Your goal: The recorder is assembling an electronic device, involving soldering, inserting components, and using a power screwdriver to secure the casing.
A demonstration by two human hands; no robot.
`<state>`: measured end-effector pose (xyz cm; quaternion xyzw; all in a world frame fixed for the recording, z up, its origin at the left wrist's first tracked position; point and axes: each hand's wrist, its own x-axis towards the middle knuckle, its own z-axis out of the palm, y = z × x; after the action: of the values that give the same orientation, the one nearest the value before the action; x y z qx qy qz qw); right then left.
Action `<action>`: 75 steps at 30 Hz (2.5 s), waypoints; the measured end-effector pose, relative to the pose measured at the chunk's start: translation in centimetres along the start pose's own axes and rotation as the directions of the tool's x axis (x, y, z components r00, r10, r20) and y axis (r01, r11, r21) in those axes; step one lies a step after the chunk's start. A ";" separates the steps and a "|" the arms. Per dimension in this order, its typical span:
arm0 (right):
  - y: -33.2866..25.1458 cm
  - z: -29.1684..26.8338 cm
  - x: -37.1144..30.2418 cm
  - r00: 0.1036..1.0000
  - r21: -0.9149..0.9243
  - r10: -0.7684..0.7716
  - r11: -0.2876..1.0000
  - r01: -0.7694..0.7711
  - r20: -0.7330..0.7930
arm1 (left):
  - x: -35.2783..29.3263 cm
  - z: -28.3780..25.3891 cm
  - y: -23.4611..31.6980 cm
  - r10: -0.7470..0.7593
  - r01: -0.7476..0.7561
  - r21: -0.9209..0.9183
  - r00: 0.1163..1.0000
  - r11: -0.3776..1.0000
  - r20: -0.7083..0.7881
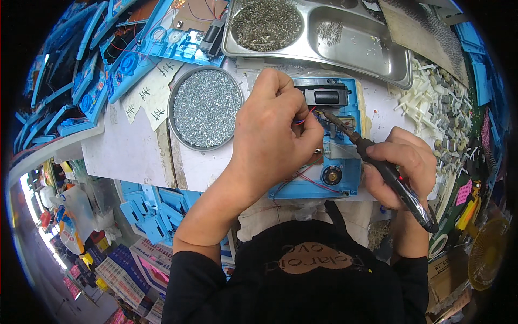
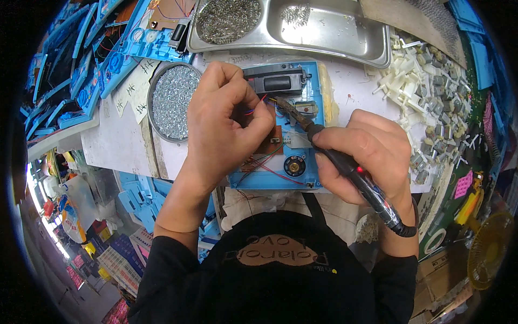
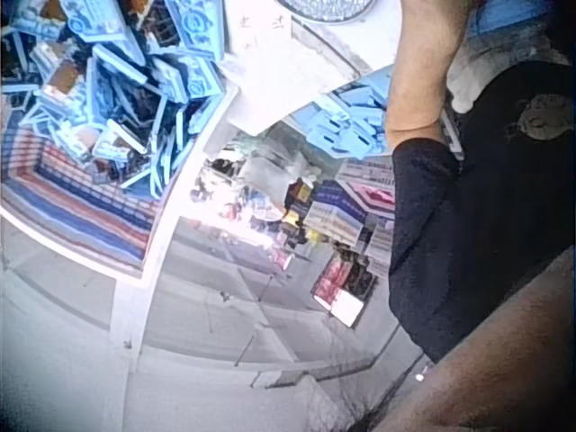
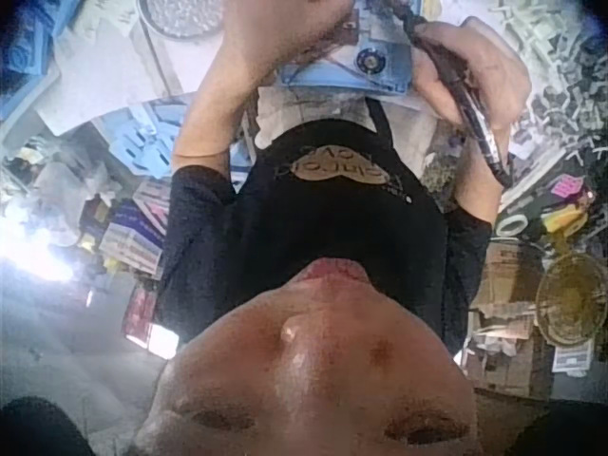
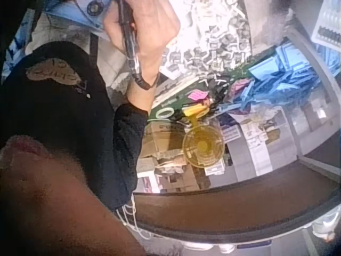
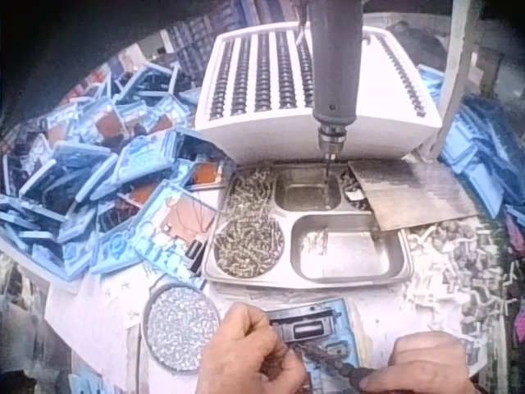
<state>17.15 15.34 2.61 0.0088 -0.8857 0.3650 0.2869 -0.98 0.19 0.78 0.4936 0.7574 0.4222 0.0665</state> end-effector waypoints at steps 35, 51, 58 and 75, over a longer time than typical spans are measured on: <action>-1.3 -1.7 -1.5 0.996 0.025 0.068 0.997 -0.067 -0.060 | -0.1 0.3 0.3 -0.006 0.006 -0.003 0.999 1.000 -0.040; -1.3 -2.2 -1.8 0.992 0.011 0.076 0.997 -0.075 -0.101 | -0.2 0.1 0.5 0.010 -0.008 0.071 1.000 0.997 -0.020; -1.0 -3.2 -3.5 0.969 0.042 0.128 0.992 -0.122 -0.209 | -1.6 -1.2 4.0 0.078 -0.076 -0.018 0.978 0.997 0.193; -0.5 2.1 -2.5 0.880 0.324 0.384 0.901 -0.290 -0.280 | -0.8 0.2 2.1 -0.051 0.173 -0.311 0.930 0.934 0.363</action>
<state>18.27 13.13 0.41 -0.1699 -0.7523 0.5238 0.3616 1.02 -0.04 1.87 0.4973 0.6770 0.4469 0.3077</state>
